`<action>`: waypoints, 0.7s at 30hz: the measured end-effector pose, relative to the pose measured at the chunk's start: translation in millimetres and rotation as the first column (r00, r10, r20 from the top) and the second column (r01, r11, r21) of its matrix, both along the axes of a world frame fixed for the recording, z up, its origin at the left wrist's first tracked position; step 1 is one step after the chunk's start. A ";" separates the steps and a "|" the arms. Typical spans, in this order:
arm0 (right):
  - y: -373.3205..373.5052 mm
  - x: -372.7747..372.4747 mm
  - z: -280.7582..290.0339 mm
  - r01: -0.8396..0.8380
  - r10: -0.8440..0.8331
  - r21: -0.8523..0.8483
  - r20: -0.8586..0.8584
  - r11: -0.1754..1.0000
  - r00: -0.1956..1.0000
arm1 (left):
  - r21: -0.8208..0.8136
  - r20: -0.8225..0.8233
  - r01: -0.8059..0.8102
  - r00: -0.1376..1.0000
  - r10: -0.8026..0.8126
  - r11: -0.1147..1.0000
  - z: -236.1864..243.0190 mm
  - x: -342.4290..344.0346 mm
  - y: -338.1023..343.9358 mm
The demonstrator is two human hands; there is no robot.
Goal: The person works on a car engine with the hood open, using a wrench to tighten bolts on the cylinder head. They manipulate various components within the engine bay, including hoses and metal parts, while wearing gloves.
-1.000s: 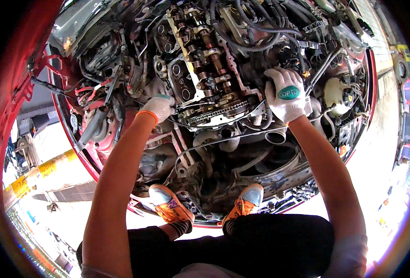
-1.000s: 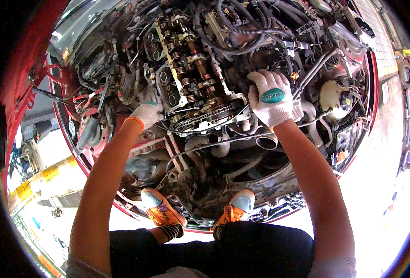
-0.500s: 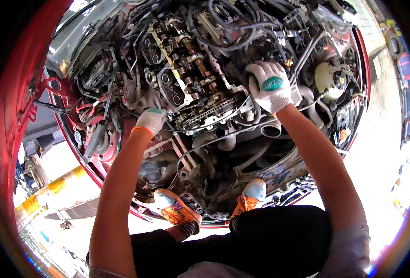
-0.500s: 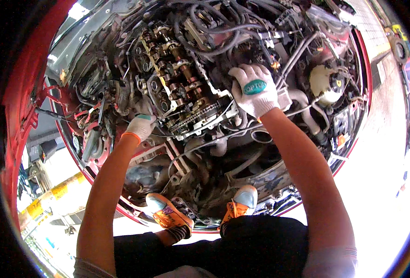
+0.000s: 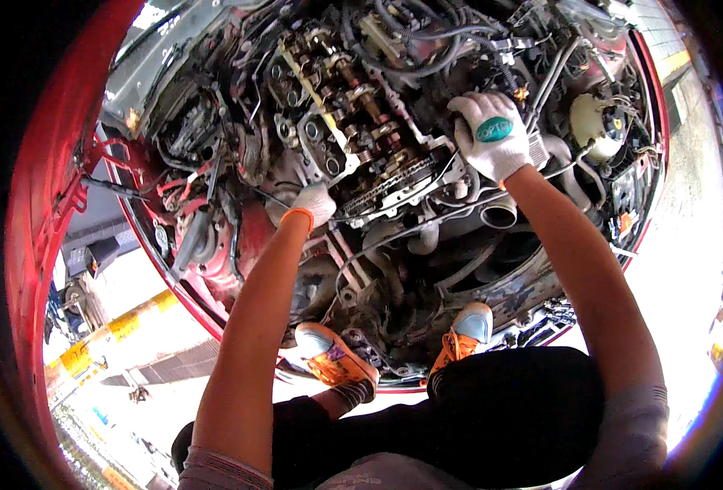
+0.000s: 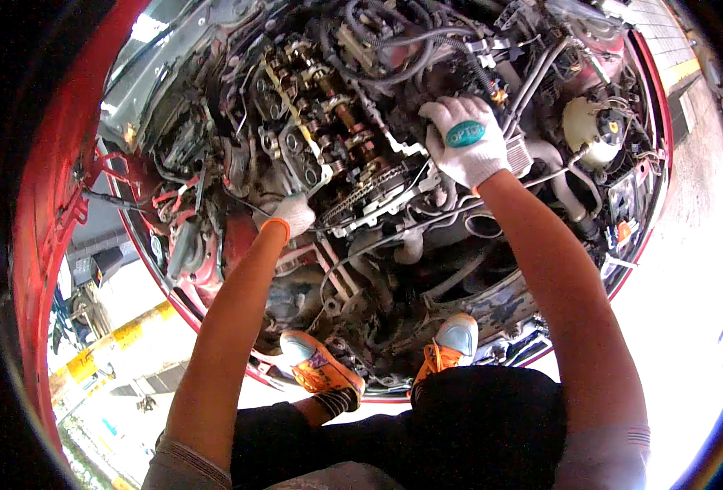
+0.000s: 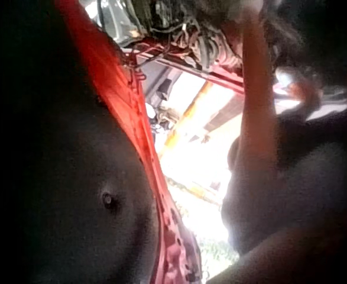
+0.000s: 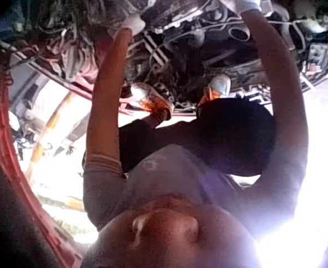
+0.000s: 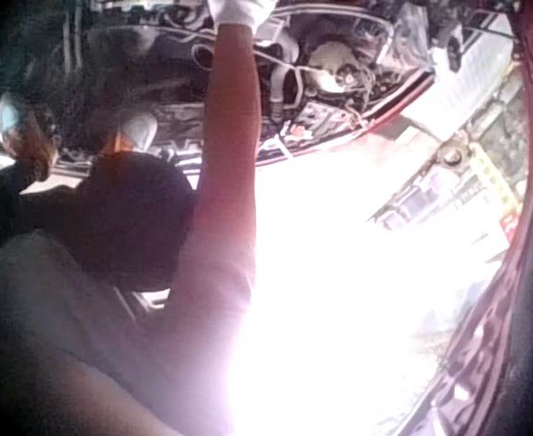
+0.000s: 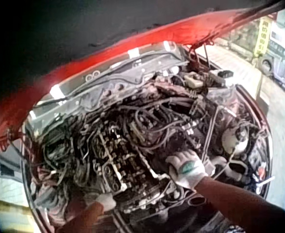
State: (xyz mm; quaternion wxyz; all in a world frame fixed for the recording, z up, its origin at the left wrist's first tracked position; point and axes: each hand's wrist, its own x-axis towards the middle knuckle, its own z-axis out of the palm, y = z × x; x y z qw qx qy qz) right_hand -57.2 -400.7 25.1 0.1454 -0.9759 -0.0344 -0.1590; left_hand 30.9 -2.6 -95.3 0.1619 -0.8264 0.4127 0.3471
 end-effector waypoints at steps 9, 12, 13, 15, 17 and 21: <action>-0.1 0.0 -1.2 -0.014 0.014 -0.006 0.028 1.000 0.999 | -0.226 -0.072 -0.371 0.928 0.364 0.901 32.3 -14.4 17.6; -0.9 -0.2 -2.7 -0.005 0.005 -0.005 0.037 1.000 0.999 | -0.425 -0.201 -0.515 0.855 0.477 0.744 82.4 -17.6 14.3; -1.1 -0.7 -3.4 0.001 -0.001 0.001 0.029 1.000 1.000 | -0.490 -0.226 -0.515 0.854 0.468 0.703 101.1 -18.7 11.0; -1.7 -2.0 -4.1 0.014 -0.014 0.004 0.007 1.000 1.000 | -0.602 -0.066 -0.307 0.939 0.337 0.737 142.3 -15.0 -1.2; -1.6 -3.5 -3.9 0.011 -0.011 -0.001 0.023 1.000 1.000 | -0.709 0.179 -0.011 0.964 0.195 0.705 185.3 -5.4 -23.0; -1.0 -4.8 -0.6 0.022 -0.021 0.025 -0.036 0.999 0.999 | -0.773 -0.303 -0.430 0.896 0.324 0.466 248.2 26.3 -82.0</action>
